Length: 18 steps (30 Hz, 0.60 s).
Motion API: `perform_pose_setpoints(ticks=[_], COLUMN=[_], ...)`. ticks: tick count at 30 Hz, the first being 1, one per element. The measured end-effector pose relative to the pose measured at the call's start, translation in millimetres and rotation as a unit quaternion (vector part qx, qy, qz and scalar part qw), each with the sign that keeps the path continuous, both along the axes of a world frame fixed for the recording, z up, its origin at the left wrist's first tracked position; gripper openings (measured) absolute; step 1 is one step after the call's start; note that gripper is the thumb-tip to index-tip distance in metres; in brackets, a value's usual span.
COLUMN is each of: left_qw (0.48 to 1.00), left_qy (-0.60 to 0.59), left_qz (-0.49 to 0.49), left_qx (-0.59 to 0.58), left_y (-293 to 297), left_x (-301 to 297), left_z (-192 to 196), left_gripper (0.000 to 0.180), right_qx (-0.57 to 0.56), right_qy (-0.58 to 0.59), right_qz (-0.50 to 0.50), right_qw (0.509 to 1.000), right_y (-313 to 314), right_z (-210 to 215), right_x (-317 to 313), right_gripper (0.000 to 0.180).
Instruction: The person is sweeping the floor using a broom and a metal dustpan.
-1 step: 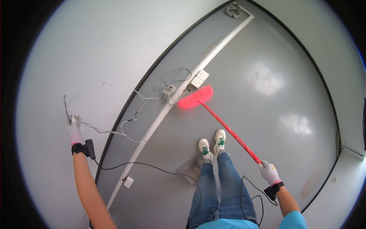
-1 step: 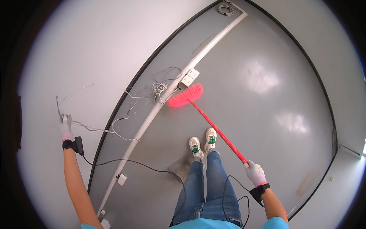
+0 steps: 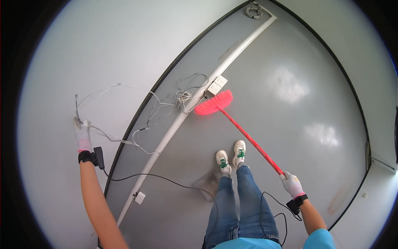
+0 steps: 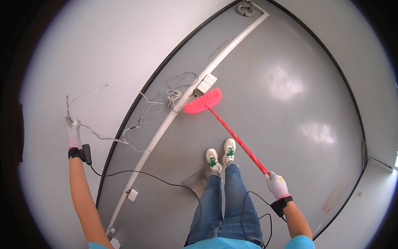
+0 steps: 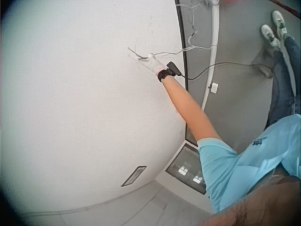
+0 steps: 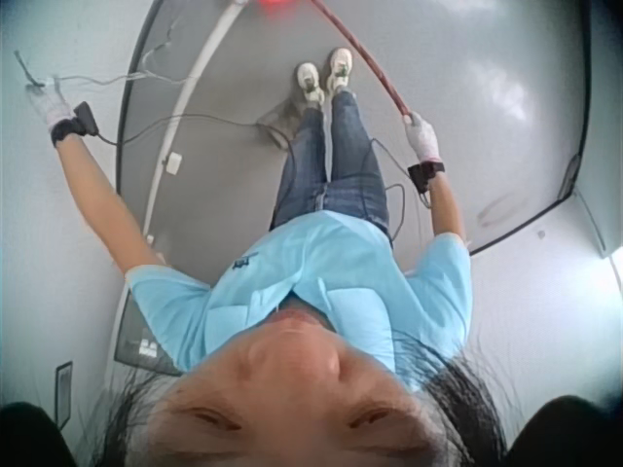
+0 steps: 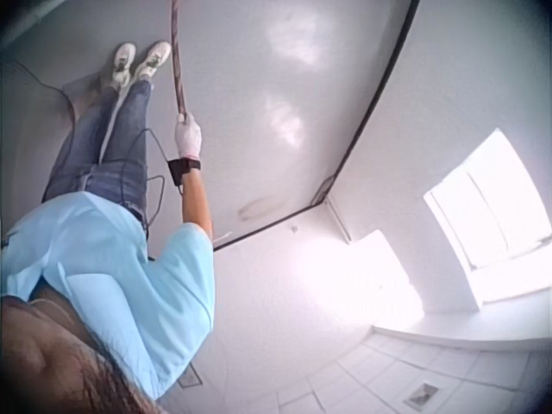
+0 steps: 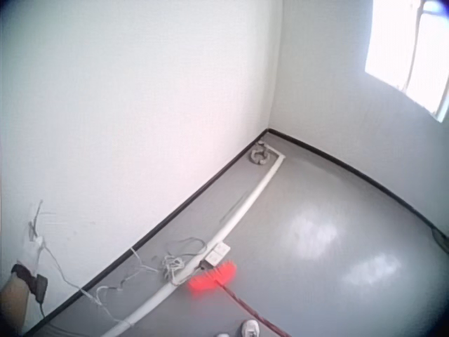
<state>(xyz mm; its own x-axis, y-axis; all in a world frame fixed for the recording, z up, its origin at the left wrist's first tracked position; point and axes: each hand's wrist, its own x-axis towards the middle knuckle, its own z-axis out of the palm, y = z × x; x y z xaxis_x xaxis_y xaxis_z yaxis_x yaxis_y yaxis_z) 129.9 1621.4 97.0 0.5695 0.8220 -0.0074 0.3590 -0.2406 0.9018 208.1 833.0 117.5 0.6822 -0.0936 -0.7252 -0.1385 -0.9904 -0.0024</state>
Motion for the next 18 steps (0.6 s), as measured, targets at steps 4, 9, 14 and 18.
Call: perform_pose_setpoints(ticks=[4, 9, 14, 18], left_qw=[0.987, 0.965, 0.937, 0.909], left_qy=[0.071, 0.164, 0.244, 0.307], left_qz=[-0.124, -0.192, -0.179, -0.172], left_qx=[0.067, -0.074, -0.174, -0.223], left_y=[-90, -165, -198, -228], left_x=[60, 69, -27, -135], left_z=[17, -16, -71, -99], left_gripper=[0.072, 0.068, 0.065, 0.059], right_qx=[0.011, -0.006, -0.064, -0.053], right_qy=[0.013, 0.032, 0.096, 0.069], right_qz=[-0.021, -0.034, -0.055, -0.037], right_qw=[1.000, 0.999, 0.992, 0.996], right_y=[2, 6, -6, -18], right_z=[-46, -65, -22, 15], right_x=[-4, -19, -62, -73], right_gripper=[0.035, 0.035, 0.034, 0.031])
